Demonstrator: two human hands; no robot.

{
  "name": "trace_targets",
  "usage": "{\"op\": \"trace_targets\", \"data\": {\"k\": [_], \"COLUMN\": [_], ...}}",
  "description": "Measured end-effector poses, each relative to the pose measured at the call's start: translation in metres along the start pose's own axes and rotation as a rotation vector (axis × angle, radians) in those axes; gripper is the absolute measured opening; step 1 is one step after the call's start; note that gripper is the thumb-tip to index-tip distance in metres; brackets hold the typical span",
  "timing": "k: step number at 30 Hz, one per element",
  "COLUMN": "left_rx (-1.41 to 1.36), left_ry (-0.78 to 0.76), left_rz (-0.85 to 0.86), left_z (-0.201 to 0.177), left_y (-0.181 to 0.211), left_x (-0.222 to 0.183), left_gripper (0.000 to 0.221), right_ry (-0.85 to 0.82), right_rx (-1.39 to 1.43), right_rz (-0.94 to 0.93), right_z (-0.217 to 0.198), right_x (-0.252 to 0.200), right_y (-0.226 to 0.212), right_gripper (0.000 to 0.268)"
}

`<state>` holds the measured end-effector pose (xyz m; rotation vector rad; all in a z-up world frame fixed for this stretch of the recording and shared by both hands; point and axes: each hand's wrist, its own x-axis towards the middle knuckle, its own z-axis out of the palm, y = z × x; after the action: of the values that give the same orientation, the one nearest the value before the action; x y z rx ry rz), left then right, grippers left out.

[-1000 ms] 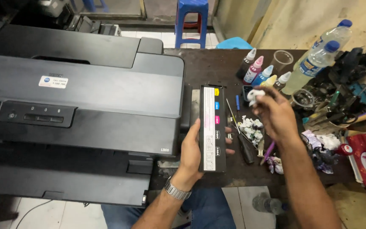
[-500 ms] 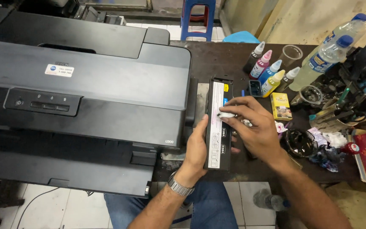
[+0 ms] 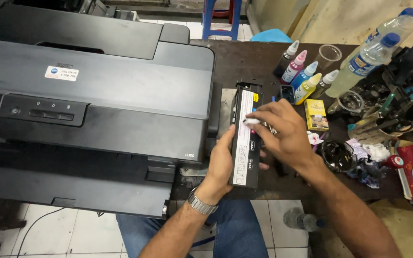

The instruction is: The person removes the ink cartridge assembly from a printer, uses a screwdriver to adjust components, and wipes the cartridge and printer interior with a tissue. They then handle a separate ink cartridge, wipe it, and place it back into the printer.

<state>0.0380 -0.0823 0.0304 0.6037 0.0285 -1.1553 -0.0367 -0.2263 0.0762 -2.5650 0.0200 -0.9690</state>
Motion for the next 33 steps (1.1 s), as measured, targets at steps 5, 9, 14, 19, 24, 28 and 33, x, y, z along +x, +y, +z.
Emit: {"op": "trace_targets", "data": {"k": [5,9,14,19,24,28,33], "left_rx": [0.070,-0.005,0.043,-0.014,0.000,0.035,0.077], "left_ry": [0.030,0.005,0.037,-0.009,0.070,0.041,0.000], "left_rz": [0.030,0.005,0.021,0.026,0.007,0.000,0.009], "left_z": [-0.002,-0.001,-0.003,-0.007,0.008,-0.001,0.000], "left_y": [0.006,0.001,0.006,0.002,0.009,0.007,0.004], "left_x": [-0.002,0.001,-0.003,0.005,-0.014,0.001,-0.003], "left_gripper": [0.047,0.051,0.047,0.044,0.046,0.048,0.054], "right_ry": [-0.071,-0.008,-0.034,0.017,0.024,0.044,-0.003], "right_rx": [0.087,-0.009,0.070,-0.008,-0.062,-0.052,-0.006], "right_rz": [-0.026,0.014,0.028,0.082,0.039,0.028,0.041], "right_z": [0.007,0.005,0.013,0.014,0.018,0.016,0.009], "right_x": [-0.013,-0.005,-0.012,-0.010,-0.014,-0.011,-0.005], "right_y": [-0.007,0.004,-0.004,0.002,0.006,0.000,0.011], "right_gripper": [0.014,0.014,0.013,0.009,0.013,0.013,0.011]}}
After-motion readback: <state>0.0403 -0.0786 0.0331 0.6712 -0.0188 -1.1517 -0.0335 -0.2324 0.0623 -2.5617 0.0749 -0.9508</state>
